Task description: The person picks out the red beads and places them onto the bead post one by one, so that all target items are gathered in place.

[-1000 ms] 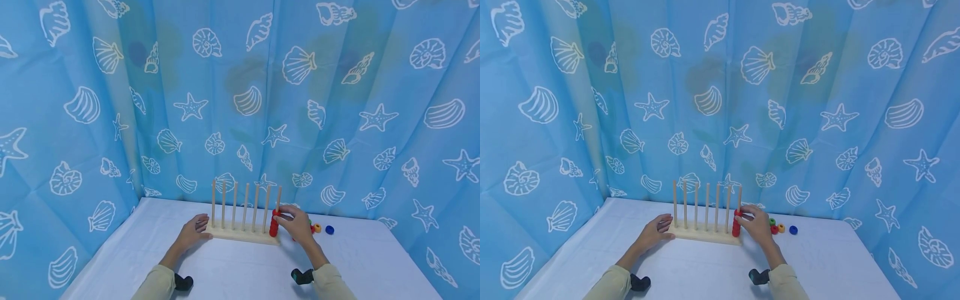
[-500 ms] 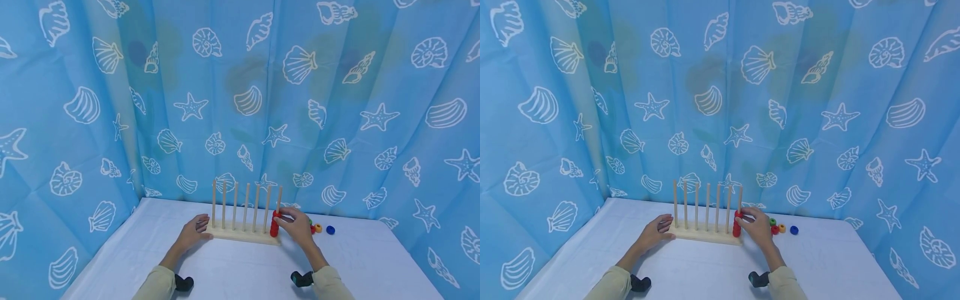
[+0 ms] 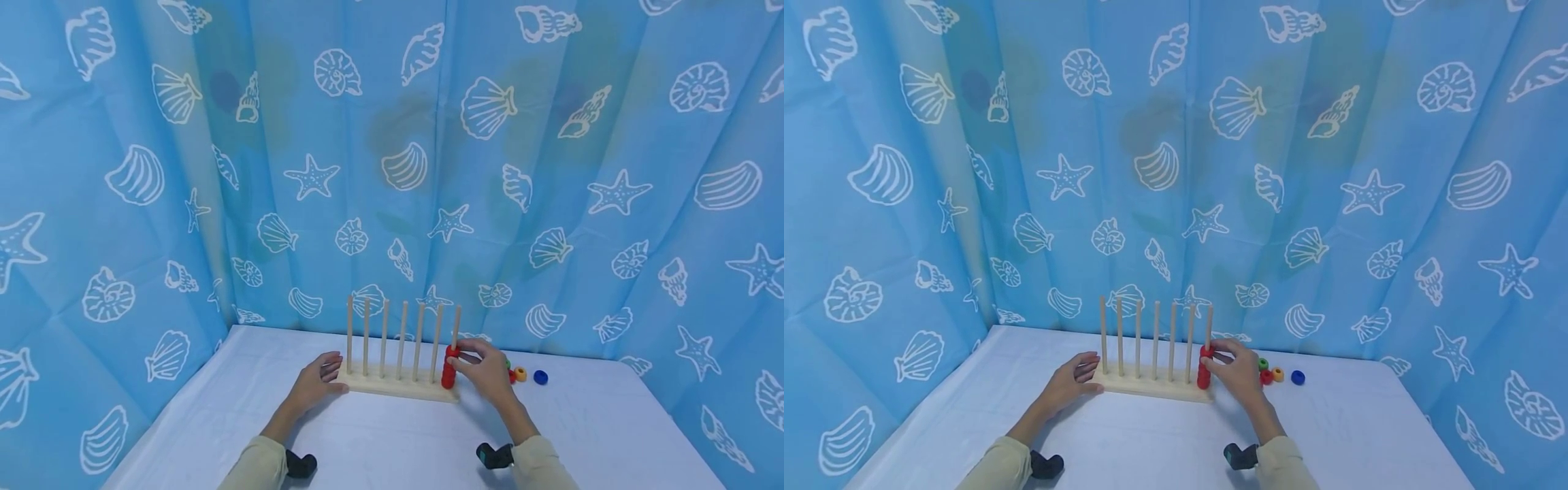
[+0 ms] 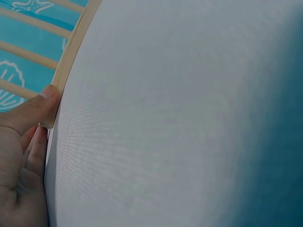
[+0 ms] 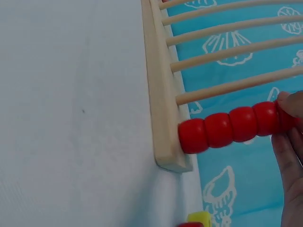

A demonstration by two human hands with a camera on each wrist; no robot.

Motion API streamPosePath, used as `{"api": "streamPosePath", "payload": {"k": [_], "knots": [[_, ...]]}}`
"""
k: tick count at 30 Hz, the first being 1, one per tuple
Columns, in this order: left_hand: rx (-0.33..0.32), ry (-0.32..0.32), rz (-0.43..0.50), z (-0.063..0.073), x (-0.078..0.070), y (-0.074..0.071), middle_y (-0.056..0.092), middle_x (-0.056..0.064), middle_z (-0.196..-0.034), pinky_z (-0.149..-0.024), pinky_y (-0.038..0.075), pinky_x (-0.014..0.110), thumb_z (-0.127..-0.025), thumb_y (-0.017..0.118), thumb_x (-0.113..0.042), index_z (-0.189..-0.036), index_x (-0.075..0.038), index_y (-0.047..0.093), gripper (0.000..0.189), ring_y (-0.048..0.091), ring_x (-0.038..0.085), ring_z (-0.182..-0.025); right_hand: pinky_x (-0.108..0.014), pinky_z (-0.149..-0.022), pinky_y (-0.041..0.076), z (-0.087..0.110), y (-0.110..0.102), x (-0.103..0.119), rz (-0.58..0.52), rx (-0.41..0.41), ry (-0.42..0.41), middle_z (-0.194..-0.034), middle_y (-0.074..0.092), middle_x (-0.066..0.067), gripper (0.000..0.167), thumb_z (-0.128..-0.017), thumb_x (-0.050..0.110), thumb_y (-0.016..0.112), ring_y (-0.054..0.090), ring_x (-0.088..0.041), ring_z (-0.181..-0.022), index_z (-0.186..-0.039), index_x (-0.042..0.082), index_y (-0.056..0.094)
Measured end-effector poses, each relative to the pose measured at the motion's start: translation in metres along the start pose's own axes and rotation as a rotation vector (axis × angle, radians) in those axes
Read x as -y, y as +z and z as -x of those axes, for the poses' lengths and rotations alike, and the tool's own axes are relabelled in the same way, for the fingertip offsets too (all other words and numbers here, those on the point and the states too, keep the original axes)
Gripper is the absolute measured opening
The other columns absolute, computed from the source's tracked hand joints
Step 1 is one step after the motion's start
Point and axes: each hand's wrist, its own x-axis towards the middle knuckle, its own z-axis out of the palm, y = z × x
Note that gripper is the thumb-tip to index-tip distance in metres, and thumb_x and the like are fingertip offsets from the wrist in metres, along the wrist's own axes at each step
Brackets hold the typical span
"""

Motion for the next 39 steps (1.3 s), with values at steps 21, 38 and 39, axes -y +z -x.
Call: {"api": "streamPosePath", "payload": {"k": [21, 38, 39], "knots": [[0.003, 0.003, -0.015, 0.002, 0.0, -0.001, 0.055, 0.017, -0.136, -0.1, 0.049, 0.04, -0.071, 0.087, -0.012, -0.139, -0.004, 0.048, 0.079, 0.055, 0.033, -0.124, -0.017, -0.086, 0.053, 0.015, -0.061, -0.034, 0.103, -0.1, 0.028, -0.117, 0.065, -0.009, 0.033, -0.089, 0.015, 0.073, 0.064, -0.025, -0.11, -0.12, 0.007, 0.065], [0.008, 0.015, -0.014, 0.001, 0.001, -0.001, 0.055, 0.016, -0.136, -0.1, 0.049, 0.04, -0.071, 0.087, -0.012, -0.139, -0.005, 0.049, 0.078, 0.054, 0.033, -0.125, -0.026, -0.088, 0.055, 0.032, -0.059, -0.075, 0.14, -0.138, 0.121, -0.115, 0.065, -0.013, 0.033, -0.088, 0.01, 0.072, 0.065, -0.028, -0.109, -0.12, 0.004, 0.064], [0.009, 0.018, -0.015, 0.001, 0.001, -0.001, 0.055, 0.017, -0.136, -0.1, 0.049, 0.04, -0.071, 0.087, -0.012, -0.139, -0.004, 0.049, 0.078, 0.054, 0.033, -0.125, -0.025, -0.087, 0.055, 0.032, -0.059, -0.075, 0.139, -0.139, 0.121, -0.115, 0.065, -0.013, 0.032, -0.088, 0.01, 0.072, 0.065, -0.027, -0.109, -0.119, 0.005, 0.064]]}}
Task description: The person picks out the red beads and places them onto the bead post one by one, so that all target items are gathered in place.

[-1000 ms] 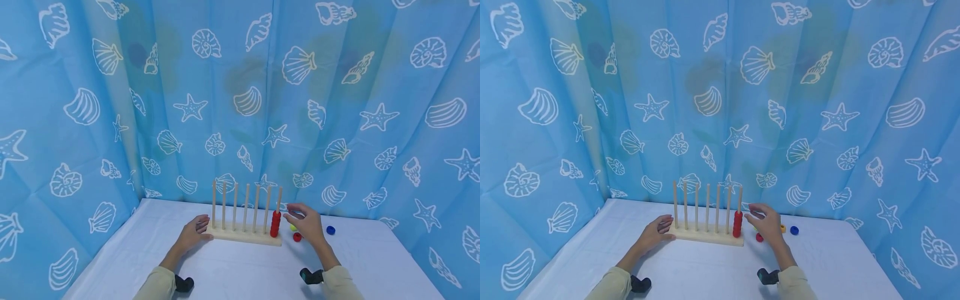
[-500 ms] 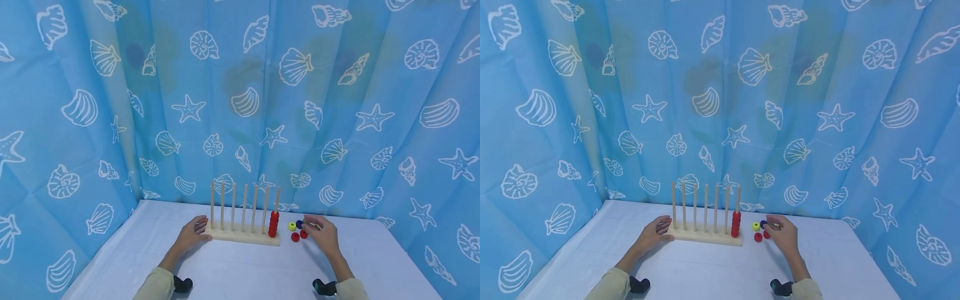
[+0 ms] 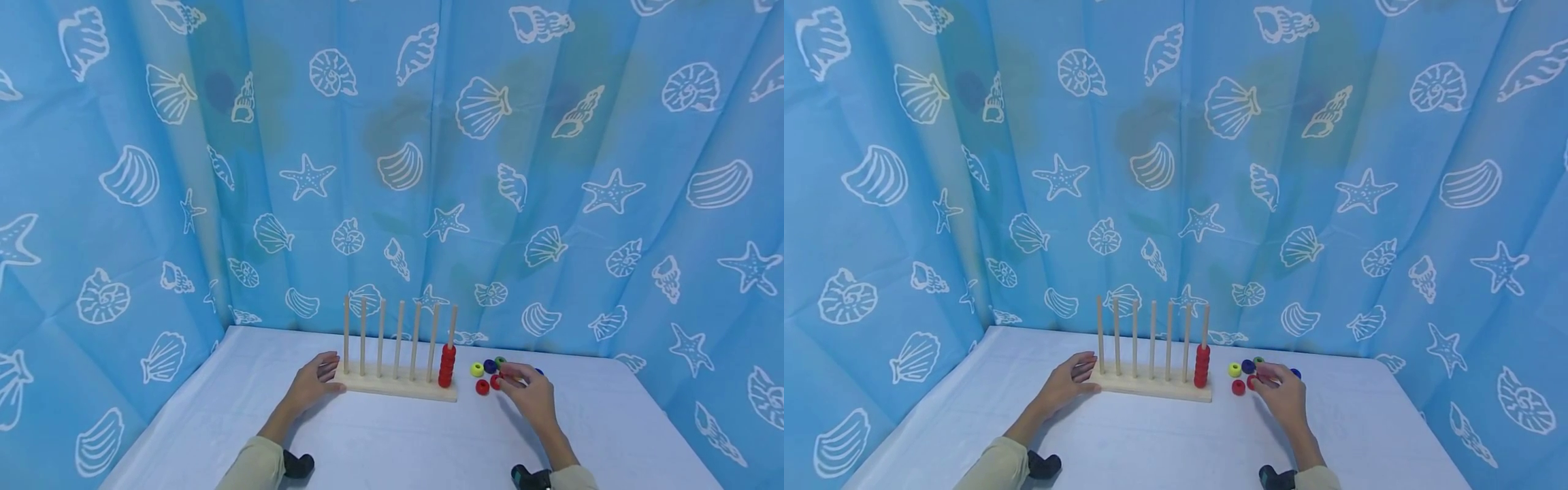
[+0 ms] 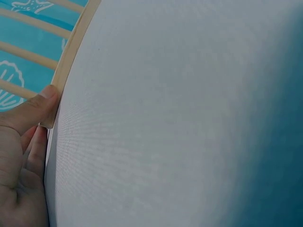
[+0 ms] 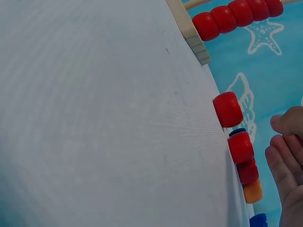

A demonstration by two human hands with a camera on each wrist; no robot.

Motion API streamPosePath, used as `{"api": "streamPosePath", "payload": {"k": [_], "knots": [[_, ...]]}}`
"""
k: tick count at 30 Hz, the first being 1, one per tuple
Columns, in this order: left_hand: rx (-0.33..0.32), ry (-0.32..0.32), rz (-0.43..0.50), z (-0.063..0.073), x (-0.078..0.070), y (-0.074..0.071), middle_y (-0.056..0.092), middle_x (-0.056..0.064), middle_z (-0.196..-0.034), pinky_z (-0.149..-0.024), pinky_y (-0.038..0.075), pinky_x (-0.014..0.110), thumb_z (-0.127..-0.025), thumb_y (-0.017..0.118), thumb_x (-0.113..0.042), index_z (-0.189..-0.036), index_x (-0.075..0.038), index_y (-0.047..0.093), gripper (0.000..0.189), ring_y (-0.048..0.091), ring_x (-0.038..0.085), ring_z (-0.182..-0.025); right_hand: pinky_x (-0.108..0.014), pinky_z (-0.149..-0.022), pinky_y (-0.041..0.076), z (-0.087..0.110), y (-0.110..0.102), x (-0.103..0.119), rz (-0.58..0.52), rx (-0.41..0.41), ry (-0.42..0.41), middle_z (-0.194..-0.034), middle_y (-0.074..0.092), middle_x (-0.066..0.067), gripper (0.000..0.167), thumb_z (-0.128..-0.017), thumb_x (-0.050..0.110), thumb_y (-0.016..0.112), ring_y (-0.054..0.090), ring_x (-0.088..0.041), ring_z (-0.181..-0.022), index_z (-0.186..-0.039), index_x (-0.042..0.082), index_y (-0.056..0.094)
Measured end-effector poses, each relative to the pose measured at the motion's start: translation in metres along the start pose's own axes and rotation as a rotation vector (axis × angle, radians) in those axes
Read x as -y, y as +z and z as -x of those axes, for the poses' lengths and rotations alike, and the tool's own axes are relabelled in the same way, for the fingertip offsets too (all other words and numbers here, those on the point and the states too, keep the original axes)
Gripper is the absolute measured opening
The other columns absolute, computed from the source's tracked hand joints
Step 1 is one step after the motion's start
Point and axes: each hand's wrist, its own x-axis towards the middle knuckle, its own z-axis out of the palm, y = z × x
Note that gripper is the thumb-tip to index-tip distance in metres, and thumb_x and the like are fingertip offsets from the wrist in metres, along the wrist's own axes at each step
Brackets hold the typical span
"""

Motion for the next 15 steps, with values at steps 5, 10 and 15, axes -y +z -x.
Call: {"api": "streamPosePath", "payload": {"k": [5, 10, 15], "knots": [[0.0, 0.007, -0.004, -0.002, 0.001, -0.001, 0.055, 0.016, -0.136, -0.1, 0.049, 0.039, -0.071, 0.087, -0.014, -0.139, -0.005, 0.049, 0.079, 0.055, 0.033, -0.124, -0.026, -0.087, 0.055, -0.001, 0.001, -0.002, -0.008, 0.026, 0.003, -0.116, 0.065, -0.013, 0.033, -0.088, 0.008, 0.072, 0.064, -0.028, -0.109, -0.12, 0.004, 0.065], [-0.002, 0.003, -0.007, -0.002, 0.001, -0.001, 0.055, 0.017, -0.136, -0.099, 0.05, 0.039, -0.071, 0.087, -0.013, -0.139, -0.004, 0.049, 0.079, 0.055, 0.033, -0.124, -0.027, -0.088, 0.056, -0.001, 0.005, -0.009, 0.015, 0.032, -0.007, -0.116, 0.065, -0.012, 0.033, -0.086, 0.006, 0.073, 0.064, -0.027, -0.109, -0.118, 0.005, 0.066], [-0.001, -0.003, 0.004, 0.0, -0.001, 0.0, 0.055, 0.017, -0.136, -0.099, 0.05, 0.039, -0.071, 0.087, -0.011, -0.139, -0.004, 0.049, 0.078, 0.055, 0.033, -0.124, -0.03, -0.086, 0.057, 0.0, 0.009, -0.014, 0.056, -0.013, -0.036, -0.113, 0.066, -0.011, 0.031, -0.084, 0.004, 0.074, 0.064, -0.028, -0.108, -0.114, 0.006, 0.067]]}}
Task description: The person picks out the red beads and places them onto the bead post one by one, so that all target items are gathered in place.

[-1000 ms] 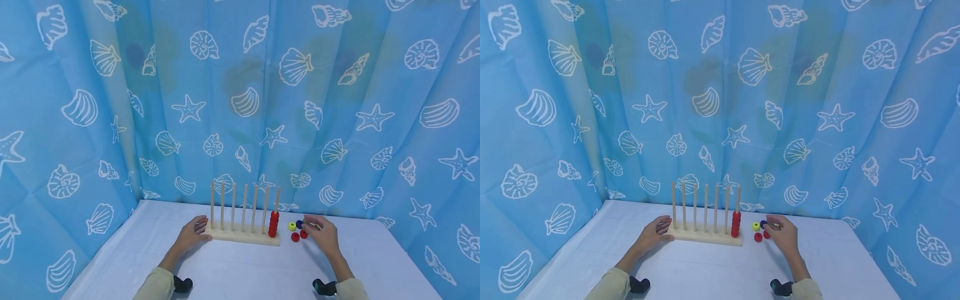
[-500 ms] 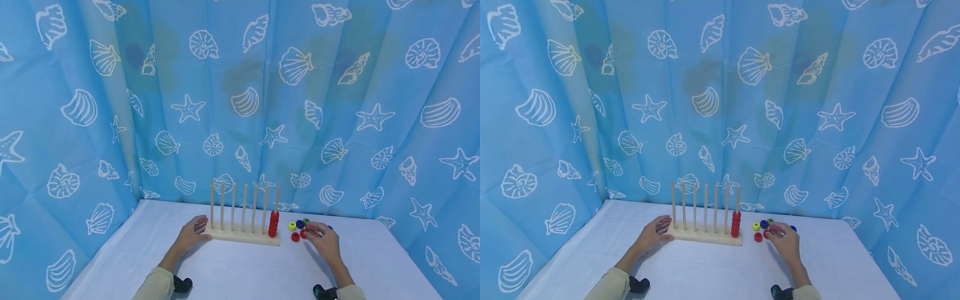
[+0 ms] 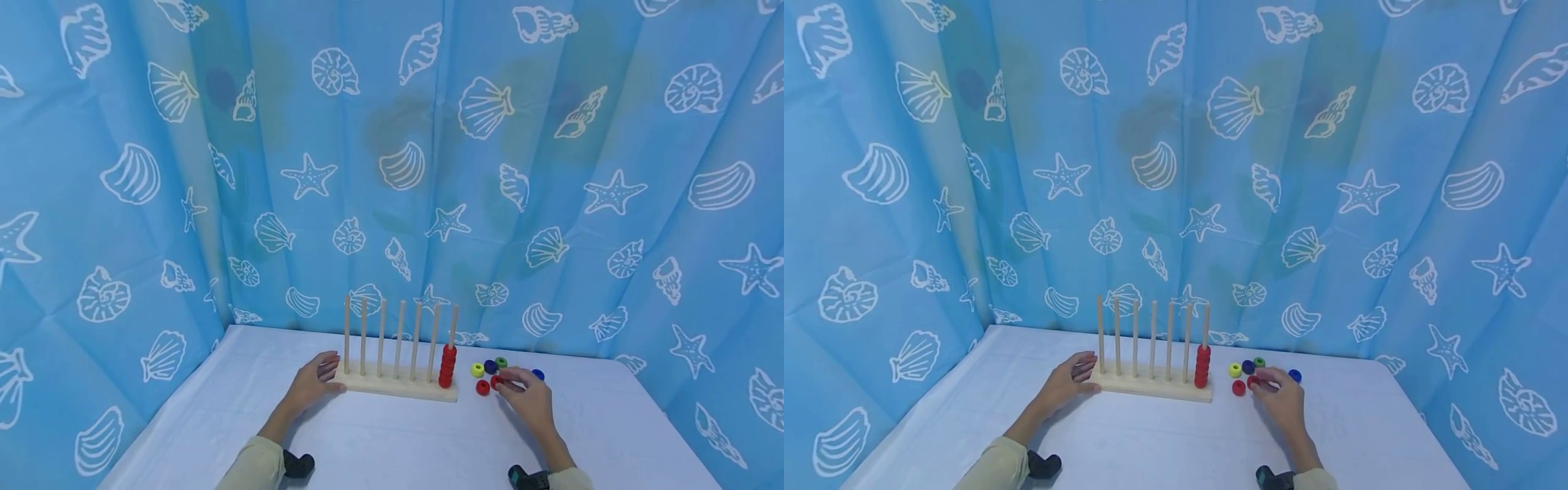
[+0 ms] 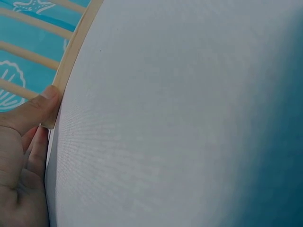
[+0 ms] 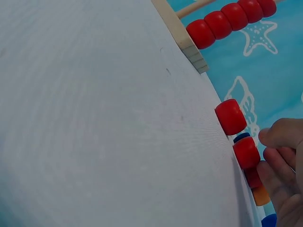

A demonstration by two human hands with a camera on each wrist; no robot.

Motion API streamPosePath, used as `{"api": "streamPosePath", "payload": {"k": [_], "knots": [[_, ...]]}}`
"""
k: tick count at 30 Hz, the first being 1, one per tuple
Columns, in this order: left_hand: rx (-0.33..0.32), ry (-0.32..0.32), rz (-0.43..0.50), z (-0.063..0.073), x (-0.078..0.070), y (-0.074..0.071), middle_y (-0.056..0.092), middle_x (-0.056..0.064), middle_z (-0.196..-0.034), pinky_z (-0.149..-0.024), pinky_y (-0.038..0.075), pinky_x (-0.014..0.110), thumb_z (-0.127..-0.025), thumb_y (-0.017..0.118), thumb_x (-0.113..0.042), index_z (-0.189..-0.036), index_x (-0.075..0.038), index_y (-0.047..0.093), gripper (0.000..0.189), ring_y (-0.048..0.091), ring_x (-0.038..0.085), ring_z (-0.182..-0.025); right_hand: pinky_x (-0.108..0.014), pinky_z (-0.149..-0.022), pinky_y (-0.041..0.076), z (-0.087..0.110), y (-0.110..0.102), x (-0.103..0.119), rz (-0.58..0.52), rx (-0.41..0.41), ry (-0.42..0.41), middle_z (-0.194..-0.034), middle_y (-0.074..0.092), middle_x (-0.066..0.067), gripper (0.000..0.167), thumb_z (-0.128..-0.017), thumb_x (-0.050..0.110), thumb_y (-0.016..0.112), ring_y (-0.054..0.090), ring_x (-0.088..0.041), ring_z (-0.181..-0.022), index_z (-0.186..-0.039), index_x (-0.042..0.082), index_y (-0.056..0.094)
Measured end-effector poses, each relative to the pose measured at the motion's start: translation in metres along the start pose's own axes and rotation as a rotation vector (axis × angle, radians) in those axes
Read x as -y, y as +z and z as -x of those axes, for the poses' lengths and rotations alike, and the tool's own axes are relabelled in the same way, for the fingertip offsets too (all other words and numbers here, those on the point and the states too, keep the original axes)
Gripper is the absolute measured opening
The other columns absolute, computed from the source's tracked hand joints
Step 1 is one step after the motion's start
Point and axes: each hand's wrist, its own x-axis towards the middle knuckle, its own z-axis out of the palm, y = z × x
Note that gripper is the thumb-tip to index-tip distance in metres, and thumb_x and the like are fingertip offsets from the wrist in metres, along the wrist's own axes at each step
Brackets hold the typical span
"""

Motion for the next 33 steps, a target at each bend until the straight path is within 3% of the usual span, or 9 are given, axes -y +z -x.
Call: {"api": "streamPosePath", "payload": {"k": [10, 20, 25, 33], "knots": [[-0.005, 0.009, -0.015, 0.002, -0.002, 0.001, 0.055, 0.017, -0.136, -0.099, 0.05, 0.038, -0.072, 0.086, -0.01, -0.138, -0.003, 0.049, 0.076, 0.055, 0.034, -0.124, -0.036, -0.089, 0.055, -0.002, 0.007, -0.006, 0.044, -0.033, 0.031, -0.114, 0.064, -0.012, 0.033, -0.083, 0.002, 0.075, 0.063, -0.03, -0.11, -0.115, 0.006, 0.067], [0.01, 0.014, -0.002, -0.002, 0.001, 0.001, 0.055, 0.017, -0.137, -0.099, 0.05, 0.038, -0.07, 0.087, -0.011, -0.139, -0.004, 0.049, 0.079, 0.055, 0.033, -0.124, -0.039, -0.091, 0.055, -0.002, 0.007, -0.007, 0.031, 0.024, 0.071, -0.119, 0.064, -0.016, 0.038, -0.085, 0.005, 0.074, 0.064, -0.032, -0.111, -0.121, 0.006, 0.064], [0.004, 0.016, 0.011, -0.004, 0.002, -0.003, 0.055, 0.016, -0.137, -0.1, 0.05, 0.037, -0.07, 0.087, -0.01, -0.139, -0.004, 0.049, 0.079, 0.055, 0.032, -0.124, -0.035, -0.09, 0.055, -0.006, 0.011, -0.01, 0.007, 0.045, 0.094, -0.12, 0.064, -0.016, 0.039, -0.086, 0.008, 0.074, 0.065, -0.03, -0.109, -0.123, 0.006, 0.063], [0.01, -0.017, 0.009, -0.003, 0.004, -0.001, 0.056, 0.014, -0.137, -0.101, 0.049, 0.04, -0.07, 0.088, -0.015, -0.14, -0.007, 0.049, 0.08, 0.054, 0.032, -0.125, -0.037, -0.089, 0.056, -0.005, 0.009, -0.013, 0.025, 0.068, 0.127, -0.123, 0.062, -0.018, 0.04, -0.087, 0.013, 0.073, 0.064, -0.032, -0.11, -0.125, 0.006, 0.062]]}}
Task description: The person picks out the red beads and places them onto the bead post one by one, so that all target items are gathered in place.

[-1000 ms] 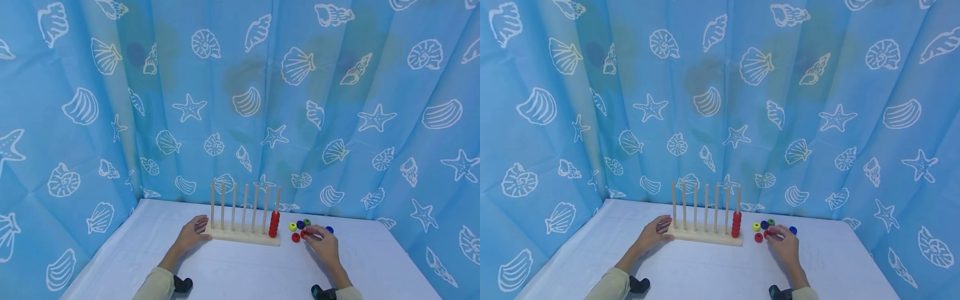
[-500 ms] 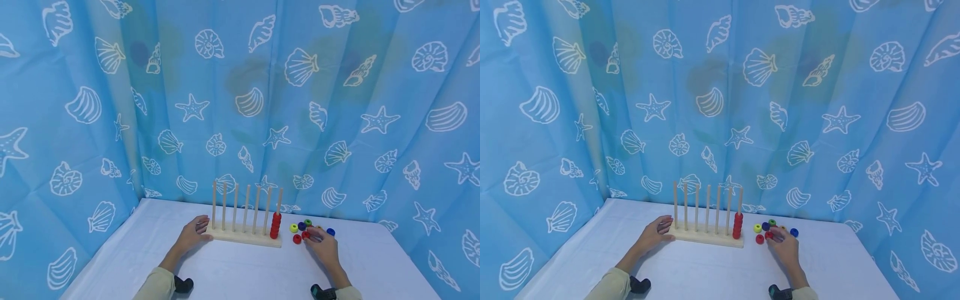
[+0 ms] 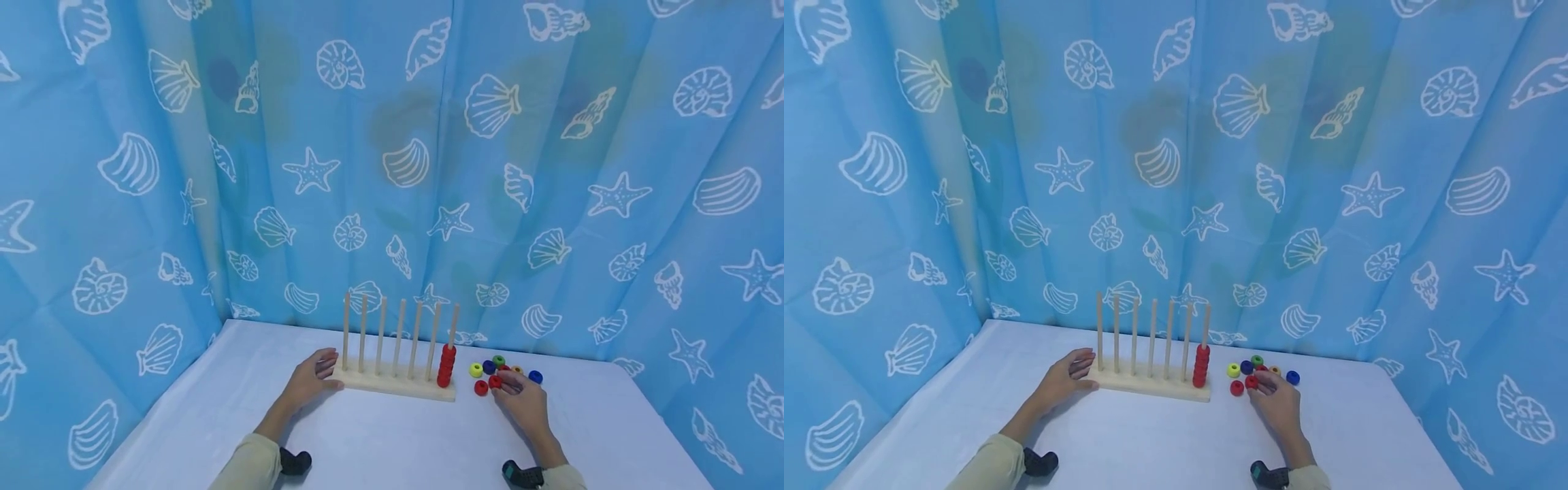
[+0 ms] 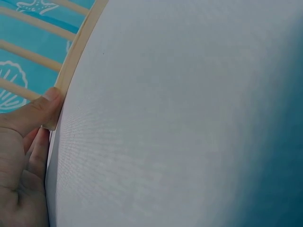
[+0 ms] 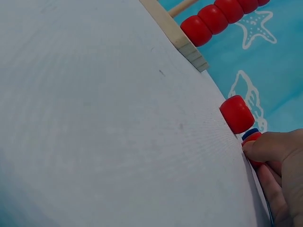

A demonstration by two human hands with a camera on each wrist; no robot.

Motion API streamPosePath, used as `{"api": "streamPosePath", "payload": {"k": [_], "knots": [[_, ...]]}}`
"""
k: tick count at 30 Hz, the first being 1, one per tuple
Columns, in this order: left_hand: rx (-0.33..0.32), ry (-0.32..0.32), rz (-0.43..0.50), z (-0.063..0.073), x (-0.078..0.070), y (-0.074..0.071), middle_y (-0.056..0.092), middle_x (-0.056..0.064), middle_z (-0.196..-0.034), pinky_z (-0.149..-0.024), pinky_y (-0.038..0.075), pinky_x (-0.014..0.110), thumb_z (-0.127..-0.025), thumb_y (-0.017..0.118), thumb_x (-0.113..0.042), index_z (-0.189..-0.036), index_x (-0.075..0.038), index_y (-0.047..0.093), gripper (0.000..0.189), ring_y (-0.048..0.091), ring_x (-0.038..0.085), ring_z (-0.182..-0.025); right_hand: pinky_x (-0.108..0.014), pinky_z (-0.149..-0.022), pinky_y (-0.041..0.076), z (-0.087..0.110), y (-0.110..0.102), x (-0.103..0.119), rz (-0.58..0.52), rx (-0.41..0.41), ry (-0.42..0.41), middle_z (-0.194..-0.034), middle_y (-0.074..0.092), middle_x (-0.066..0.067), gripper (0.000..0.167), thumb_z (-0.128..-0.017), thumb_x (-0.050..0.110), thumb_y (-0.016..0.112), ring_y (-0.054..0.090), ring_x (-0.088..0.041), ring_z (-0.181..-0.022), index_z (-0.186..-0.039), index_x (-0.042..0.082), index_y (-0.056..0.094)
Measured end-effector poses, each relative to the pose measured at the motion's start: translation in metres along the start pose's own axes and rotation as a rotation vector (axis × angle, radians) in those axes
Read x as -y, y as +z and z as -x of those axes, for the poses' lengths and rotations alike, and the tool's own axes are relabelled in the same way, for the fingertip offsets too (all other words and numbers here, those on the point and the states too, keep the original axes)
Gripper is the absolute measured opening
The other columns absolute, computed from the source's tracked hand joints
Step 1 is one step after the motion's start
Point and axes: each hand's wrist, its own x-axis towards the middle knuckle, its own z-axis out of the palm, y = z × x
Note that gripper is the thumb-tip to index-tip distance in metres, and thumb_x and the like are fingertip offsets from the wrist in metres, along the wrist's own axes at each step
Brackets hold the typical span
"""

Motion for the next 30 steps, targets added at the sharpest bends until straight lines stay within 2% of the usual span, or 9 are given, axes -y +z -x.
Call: {"api": "streamPosePath", "payload": {"k": [7, 14, 21, 25, 30], "knots": [[-0.001, 0.012, 0.012, 0.001, -0.001, 0.003, 0.054, 0.016, -0.137, -0.1, 0.05, 0.038, -0.07, 0.087, -0.012, -0.139, -0.005, 0.049, 0.079, 0.054, 0.033, -0.125, -0.036, -0.09, 0.056, 0.003, -0.001, 0.001, 0.008, -0.024, -0.015, -0.124, 0.062, -0.016, 0.037, -0.088, 0.012, 0.072, 0.064, -0.03, -0.11, -0.124, 0.005, 0.064], [-0.006, 0.011, 0.007, 0.003, -0.003, 0.0, 0.055, 0.017, -0.137, -0.1, 0.049, 0.038, -0.07, 0.087, -0.012, -0.139, -0.004, 0.049, 0.079, 0.054, 0.033, -0.125, -0.038, -0.089, 0.057, 0.004, 0.002, 0.002, 0.019, -0.042, -0.021, -0.121, 0.063, -0.017, 0.038, -0.088, 0.014, 0.073, 0.064, -0.031, -0.109, -0.124, 0.006, 0.063], [-0.012, 0.008, -0.002, 0.002, -0.001, 0.0, 0.055, 0.015, -0.137, -0.1, 0.049, 0.039, -0.07, 0.087, -0.014, -0.139, -0.005, 0.049, 0.08, 0.055, 0.033, -0.124, -0.041, -0.093, 0.054, 0.003, 0.001, 0.007, -0.019, -0.117, -0.02, -0.123, 0.062, -0.015, 0.039, -0.088, 0.013, 0.073, 0.062, -0.031, -0.112, -0.125, 0.007, 0.062], [-0.011, 0.005, 0.0, 0.002, -0.001, 0.0, 0.056, 0.015, -0.136, -0.101, 0.049, 0.04, -0.07, 0.087, -0.014, -0.139, -0.005, 0.049, 0.079, 0.054, 0.033, -0.124, -0.038, -0.091, 0.054, 0.005, -0.001, 0.01, -0.027, -0.148, -0.036, -0.121, 0.063, -0.013, 0.036, -0.087, 0.011, 0.073, 0.062, -0.029, -0.112, -0.122, 0.007, 0.064], [-0.002, 0.013, 0.011, 0.001, 0.0, 0.0, 0.056, 0.016, -0.136, -0.101, 0.049, 0.04, -0.07, 0.087, -0.013, -0.139, -0.005, 0.049, 0.079, 0.055, 0.033, -0.124, -0.029, -0.088, 0.055, 0.003, -0.011, 0.021, -0.029, -0.175, -0.067, -0.118, 0.064, -0.012, 0.035, -0.088, 0.011, 0.072, 0.063, -0.028, -0.109, -0.123, 0.008, 0.065]]}}
